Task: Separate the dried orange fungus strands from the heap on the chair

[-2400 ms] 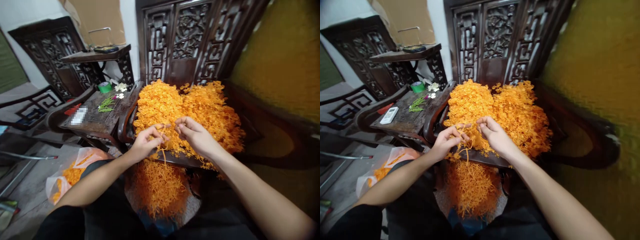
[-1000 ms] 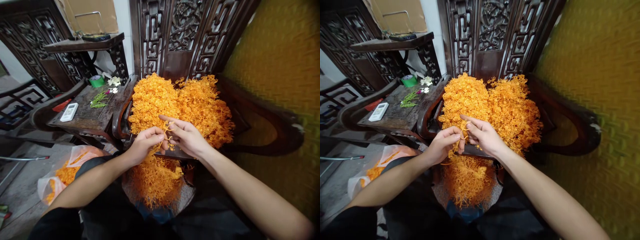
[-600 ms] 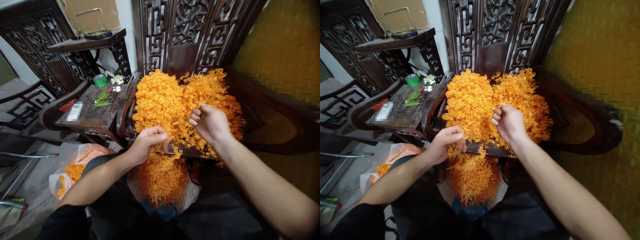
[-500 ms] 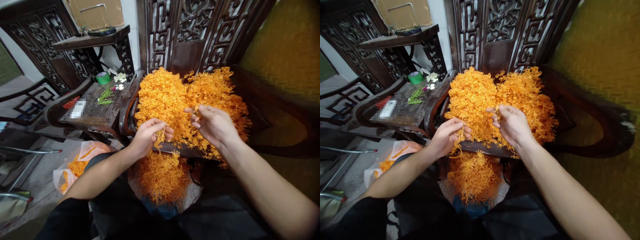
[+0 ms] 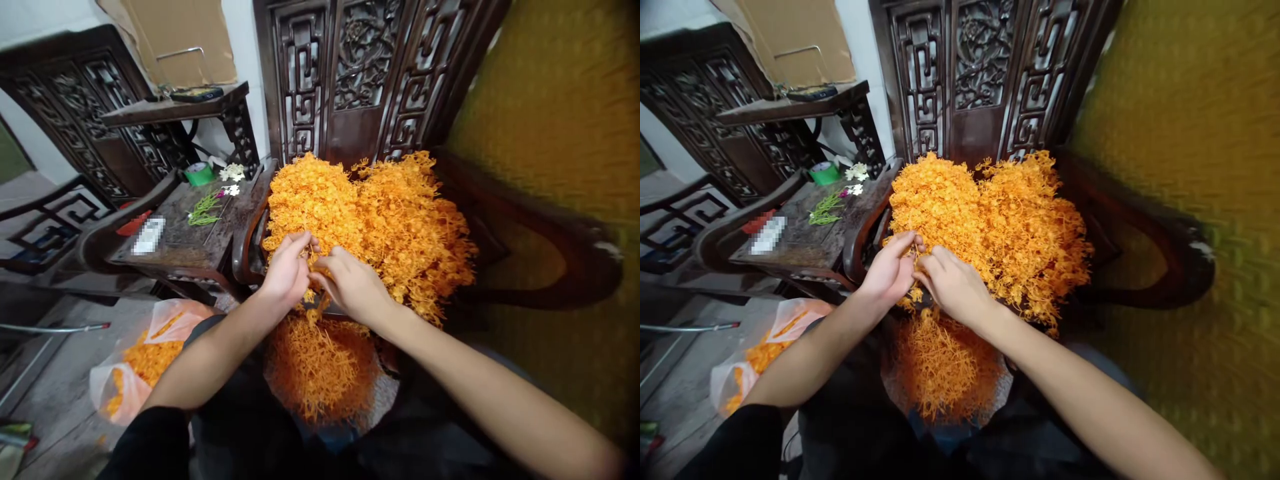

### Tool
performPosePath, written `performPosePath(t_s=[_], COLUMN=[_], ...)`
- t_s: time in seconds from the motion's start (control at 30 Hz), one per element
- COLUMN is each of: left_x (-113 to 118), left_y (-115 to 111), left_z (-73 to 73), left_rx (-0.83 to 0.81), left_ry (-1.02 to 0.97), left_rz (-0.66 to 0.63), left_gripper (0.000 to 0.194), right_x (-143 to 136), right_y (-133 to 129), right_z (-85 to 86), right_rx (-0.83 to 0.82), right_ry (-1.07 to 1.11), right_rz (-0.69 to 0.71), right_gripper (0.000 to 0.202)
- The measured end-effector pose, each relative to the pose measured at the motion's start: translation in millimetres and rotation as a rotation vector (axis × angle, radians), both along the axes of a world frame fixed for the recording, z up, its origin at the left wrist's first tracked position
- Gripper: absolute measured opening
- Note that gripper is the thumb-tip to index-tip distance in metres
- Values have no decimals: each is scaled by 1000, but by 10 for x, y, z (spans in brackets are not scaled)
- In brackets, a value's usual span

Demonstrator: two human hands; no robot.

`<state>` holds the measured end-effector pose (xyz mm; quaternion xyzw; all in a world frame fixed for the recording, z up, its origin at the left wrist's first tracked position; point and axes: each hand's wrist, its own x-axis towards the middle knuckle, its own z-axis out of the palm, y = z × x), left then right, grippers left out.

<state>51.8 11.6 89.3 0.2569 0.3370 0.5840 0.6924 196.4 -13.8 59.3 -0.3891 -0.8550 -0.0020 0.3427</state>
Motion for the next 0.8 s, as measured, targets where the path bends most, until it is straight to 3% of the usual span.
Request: performPosePath(t_s=[0.13, 0.27, 0.43, 0.53, 0.6, 0.73, 0.8], left_x=[9, 11, 46, 73, 62, -16, -37], left_y=[32, 63, 2, -15, 17, 77, 42], left_z=[30, 34, 41, 66, 86, 143, 184], left_rx=[4, 14, -39, -34, -41, 71, 143], left_ry=[-14, -54, 10, -29, -63, -91, -100], left_rz=[6, 29, 50, 71, 92, 203, 118], left_gripper=[16, 11, 19, 20, 20, 20, 16], right_x=[-14, -75, -113, -107, -109, -65, 18], right_y=[89, 39, -110, -214, -317, -511, -502], right_z=[-63, -57, 63, 158, 230, 391, 444], right_rx=[8, -20, 13, 13, -80, -431, -550], right_ry=[9, 11, 122, 176, 209, 276, 340], right_rz=[-16, -138, 73, 100, 106, 323, 321], right_gripper=[28, 22, 11, 10, 13, 20, 22])
